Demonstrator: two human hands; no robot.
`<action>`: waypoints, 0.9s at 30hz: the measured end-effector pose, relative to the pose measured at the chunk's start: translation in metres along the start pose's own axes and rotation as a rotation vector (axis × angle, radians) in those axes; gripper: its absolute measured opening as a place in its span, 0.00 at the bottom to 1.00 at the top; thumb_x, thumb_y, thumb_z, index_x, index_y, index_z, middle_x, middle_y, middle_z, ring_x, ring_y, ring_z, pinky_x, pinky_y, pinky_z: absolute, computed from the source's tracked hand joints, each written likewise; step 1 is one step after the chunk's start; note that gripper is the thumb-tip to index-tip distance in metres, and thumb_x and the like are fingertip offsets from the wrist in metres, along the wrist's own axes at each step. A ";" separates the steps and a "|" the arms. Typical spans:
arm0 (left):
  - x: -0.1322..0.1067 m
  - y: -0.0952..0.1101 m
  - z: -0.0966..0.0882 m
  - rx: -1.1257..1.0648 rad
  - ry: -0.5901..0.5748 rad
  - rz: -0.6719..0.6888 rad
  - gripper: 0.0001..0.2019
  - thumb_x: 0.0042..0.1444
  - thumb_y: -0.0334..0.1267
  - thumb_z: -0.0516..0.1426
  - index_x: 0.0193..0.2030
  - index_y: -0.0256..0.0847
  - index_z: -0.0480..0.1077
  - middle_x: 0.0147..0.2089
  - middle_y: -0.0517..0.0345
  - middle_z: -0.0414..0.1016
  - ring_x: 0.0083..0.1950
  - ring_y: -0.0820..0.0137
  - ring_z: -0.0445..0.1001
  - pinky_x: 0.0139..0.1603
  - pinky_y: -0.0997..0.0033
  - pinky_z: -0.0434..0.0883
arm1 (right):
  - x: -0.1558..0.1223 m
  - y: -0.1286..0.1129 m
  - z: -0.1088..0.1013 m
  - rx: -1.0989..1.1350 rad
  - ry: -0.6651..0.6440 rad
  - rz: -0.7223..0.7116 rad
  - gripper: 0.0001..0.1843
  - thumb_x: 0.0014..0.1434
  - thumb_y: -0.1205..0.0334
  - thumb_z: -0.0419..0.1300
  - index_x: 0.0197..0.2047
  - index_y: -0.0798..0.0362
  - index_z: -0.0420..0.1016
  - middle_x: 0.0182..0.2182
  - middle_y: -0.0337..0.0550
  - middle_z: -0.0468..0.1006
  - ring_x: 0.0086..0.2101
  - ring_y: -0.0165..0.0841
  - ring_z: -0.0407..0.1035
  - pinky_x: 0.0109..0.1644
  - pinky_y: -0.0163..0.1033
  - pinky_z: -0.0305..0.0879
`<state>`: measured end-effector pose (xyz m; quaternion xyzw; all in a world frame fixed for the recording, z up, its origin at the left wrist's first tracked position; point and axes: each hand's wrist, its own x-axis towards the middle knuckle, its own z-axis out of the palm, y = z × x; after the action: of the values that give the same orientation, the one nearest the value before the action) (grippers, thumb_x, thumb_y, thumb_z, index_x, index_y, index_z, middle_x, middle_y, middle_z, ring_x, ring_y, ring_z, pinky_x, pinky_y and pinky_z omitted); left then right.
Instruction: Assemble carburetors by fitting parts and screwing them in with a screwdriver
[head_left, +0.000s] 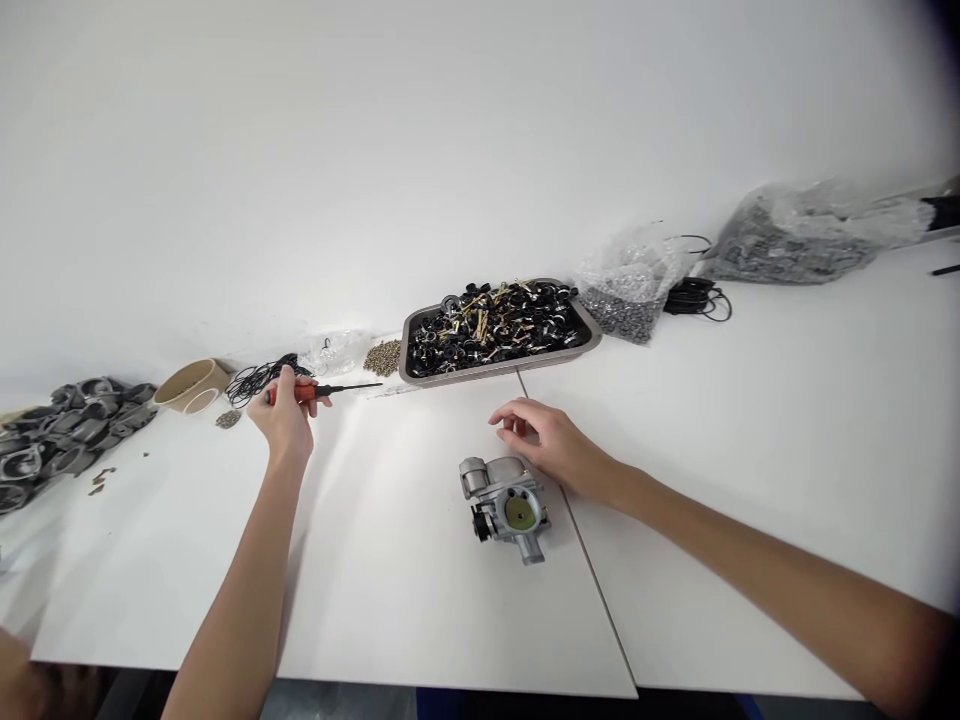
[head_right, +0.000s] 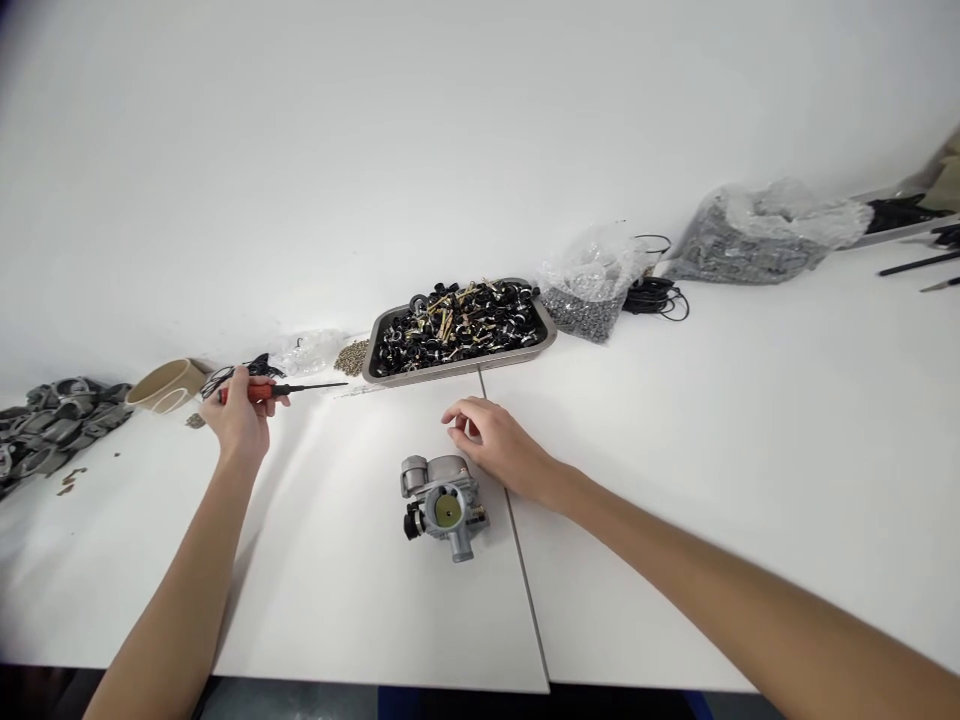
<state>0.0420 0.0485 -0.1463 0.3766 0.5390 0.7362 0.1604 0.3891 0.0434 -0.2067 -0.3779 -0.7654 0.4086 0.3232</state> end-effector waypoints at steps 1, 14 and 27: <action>-0.001 0.000 0.001 0.003 -0.015 -0.003 0.19 0.51 0.47 0.62 0.22 0.33 0.66 0.22 0.56 0.72 0.15 0.74 0.67 0.13 0.77 0.56 | 0.000 0.001 0.000 -0.003 -0.004 0.000 0.11 0.66 0.55 0.54 0.45 0.50 0.73 0.40 0.44 0.72 0.40 0.36 0.66 0.46 0.44 0.65; -0.004 -0.004 0.003 0.037 -0.058 -0.020 0.20 0.48 0.49 0.64 0.22 0.32 0.69 0.23 0.54 0.73 0.16 0.72 0.69 0.14 0.76 0.58 | -0.001 0.002 0.000 -0.052 -0.034 -0.007 0.12 0.67 0.54 0.53 0.46 0.50 0.73 0.44 0.46 0.72 0.43 0.37 0.67 0.49 0.45 0.64; -0.011 0.015 0.008 -0.155 -0.123 -0.153 0.18 0.53 0.46 0.61 0.21 0.34 0.67 0.23 0.56 0.72 0.14 0.78 0.60 0.17 0.69 0.69 | 0.000 -0.002 0.000 0.008 -0.006 -0.040 0.10 0.66 0.58 0.53 0.44 0.52 0.73 0.42 0.45 0.73 0.40 0.35 0.67 0.46 0.43 0.66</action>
<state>0.0581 0.0413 -0.1358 0.3654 0.4966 0.7368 0.2776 0.3885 0.0428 -0.2050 -0.3600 -0.7722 0.4063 0.3303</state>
